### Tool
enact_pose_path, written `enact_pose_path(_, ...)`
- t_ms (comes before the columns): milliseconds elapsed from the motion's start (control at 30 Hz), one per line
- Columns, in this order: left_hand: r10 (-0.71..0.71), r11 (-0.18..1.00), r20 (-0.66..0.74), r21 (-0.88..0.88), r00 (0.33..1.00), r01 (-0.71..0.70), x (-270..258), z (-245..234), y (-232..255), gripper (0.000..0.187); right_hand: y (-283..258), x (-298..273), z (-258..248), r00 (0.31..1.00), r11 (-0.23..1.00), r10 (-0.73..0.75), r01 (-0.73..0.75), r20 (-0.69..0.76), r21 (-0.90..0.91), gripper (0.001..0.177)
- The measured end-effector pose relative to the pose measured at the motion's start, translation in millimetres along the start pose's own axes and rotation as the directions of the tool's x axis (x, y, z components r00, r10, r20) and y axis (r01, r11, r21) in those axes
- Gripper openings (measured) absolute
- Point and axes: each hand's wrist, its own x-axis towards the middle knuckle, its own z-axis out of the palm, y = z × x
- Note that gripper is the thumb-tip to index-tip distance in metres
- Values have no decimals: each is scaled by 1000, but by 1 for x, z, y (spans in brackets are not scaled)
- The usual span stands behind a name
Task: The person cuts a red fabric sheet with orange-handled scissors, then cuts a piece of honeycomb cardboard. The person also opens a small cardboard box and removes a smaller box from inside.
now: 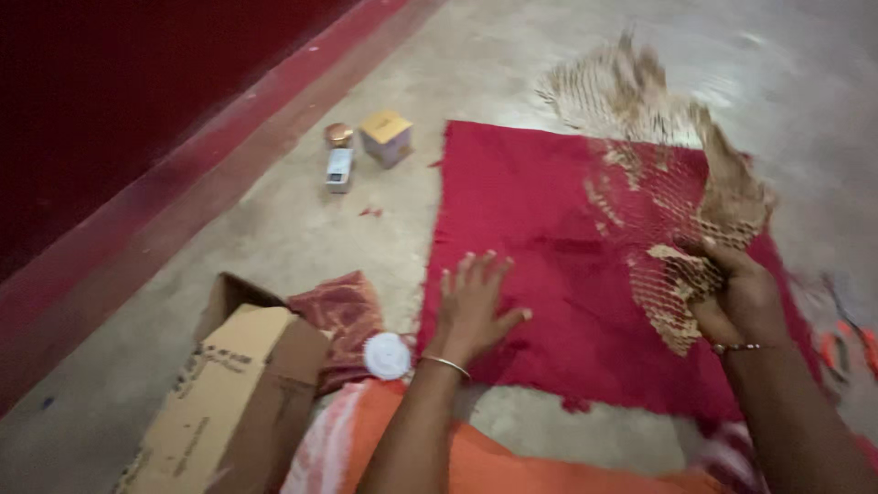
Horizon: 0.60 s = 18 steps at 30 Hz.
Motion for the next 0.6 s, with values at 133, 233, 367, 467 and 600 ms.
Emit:
enact_pose_path(133,127,960,305,200,944,-194,-3,43,43,83,-21,-24,-143,983,991,-136,136,-120,-11,37)
enact_pose_path(233,65,960,419,222,906,-172,-8,60,50,81,-37,-37,-215,923,956,-276,293,-268,23,42)
enact_pose_path(367,-92,962,520,268,849,-59,-19,72,47,83,-36,-57,-258,823,945,-321,314,-468,-94,57)
enact_pose_path(467,-157,950,500,312,852,-8,-17,80,47,78,-39,-65,-258,722,897,-390,159,-571,-412,70)
enact_pose_path(600,-105,926,460,369,882,-83,-23,90,50,80,-42,-68,-225,668,480,-552,-235,-499,-845,87)
